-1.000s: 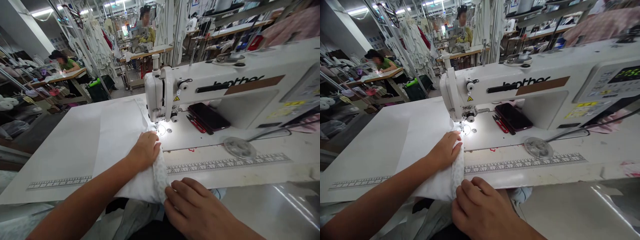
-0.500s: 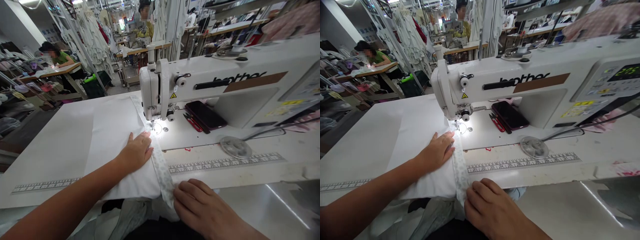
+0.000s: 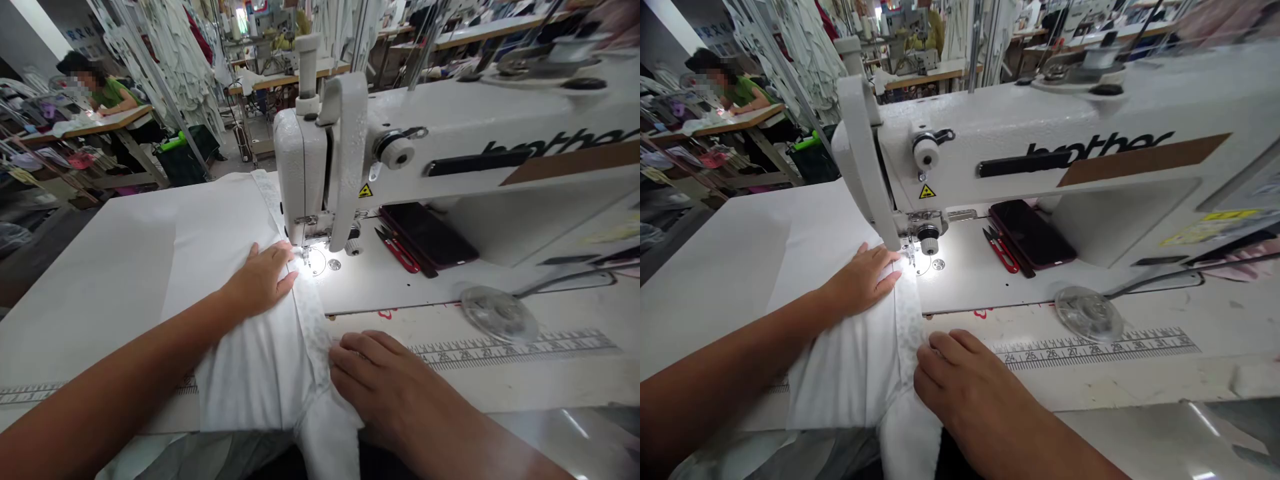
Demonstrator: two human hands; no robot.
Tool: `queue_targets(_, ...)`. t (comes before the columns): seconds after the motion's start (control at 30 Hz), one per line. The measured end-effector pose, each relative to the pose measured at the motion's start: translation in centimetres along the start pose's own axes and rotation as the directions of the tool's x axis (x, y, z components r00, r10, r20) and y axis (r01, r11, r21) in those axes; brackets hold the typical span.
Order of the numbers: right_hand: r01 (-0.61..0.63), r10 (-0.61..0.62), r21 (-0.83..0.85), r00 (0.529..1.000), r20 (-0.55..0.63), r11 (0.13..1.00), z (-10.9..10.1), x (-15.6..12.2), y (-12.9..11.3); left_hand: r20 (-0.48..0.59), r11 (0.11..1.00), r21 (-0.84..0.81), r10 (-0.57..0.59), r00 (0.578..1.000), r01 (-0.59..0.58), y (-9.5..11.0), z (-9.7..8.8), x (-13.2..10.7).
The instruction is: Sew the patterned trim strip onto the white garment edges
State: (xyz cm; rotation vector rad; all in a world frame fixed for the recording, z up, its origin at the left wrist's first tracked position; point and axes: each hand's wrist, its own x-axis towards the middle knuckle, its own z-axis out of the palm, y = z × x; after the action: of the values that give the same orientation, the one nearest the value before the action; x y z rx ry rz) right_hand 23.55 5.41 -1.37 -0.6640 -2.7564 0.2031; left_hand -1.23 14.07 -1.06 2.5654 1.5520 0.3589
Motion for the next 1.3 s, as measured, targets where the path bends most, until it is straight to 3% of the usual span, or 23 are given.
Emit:
queue_targets(0.13,0.006,-0.007,-0.074,1.0,-0.006,0.997,0.2,1.0,0.3,-0.045,0.998,0.044,0.047,0.998,-0.045,-1.7,0.2,1.4)
queue_targets(0.2,0.004,-0.003,-0.109,1.0,0.003,0.994,0.3,1.0,0.1,-0.097,0.997,0.064,0.047,0.994,-0.041,-1.5,0.2,1.4)
queue_targets(0.3,-0.001,-0.005,-0.159,0.999,-0.034,0.987,0.6,0.6,-0.3,-0.172,0.999,0.022,0.051,0.984,-0.047,0.9,-0.1,0.1)
queue_targets(0.47,-0.007,-0.019,-0.225,0.993,-0.113,0.974,0.7,0.0,-0.9,-0.148,0.955,-0.172,0.22,0.964,-0.244,6.7,-0.3,-4.6)
queue_targets(0.57,-0.023,-0.008,-0.233,0.991,-0.133,0.972,0.7,-0.5,-0.9,-0.157,0.929,-0.142,0.32,0.934,-0.342,7.8,0.1,-6.6)
queue_targets(0.8,-0.044,0.026,-0.212,0.996,-0.088,0.976,1.0,-0.5,-0.1,-0.086,0.877,-0.059,0.472,0.877,-0.477,6.2,0.2,-6.2)
queue_targets(1.3,-0.084,0.087,-0.233,0.996,0.003,0.969,-0.4,4.9,5.1,-0.123,0.825,-0.102,0.544,0.83,-0.556,0.0,-0.2,-0.7)
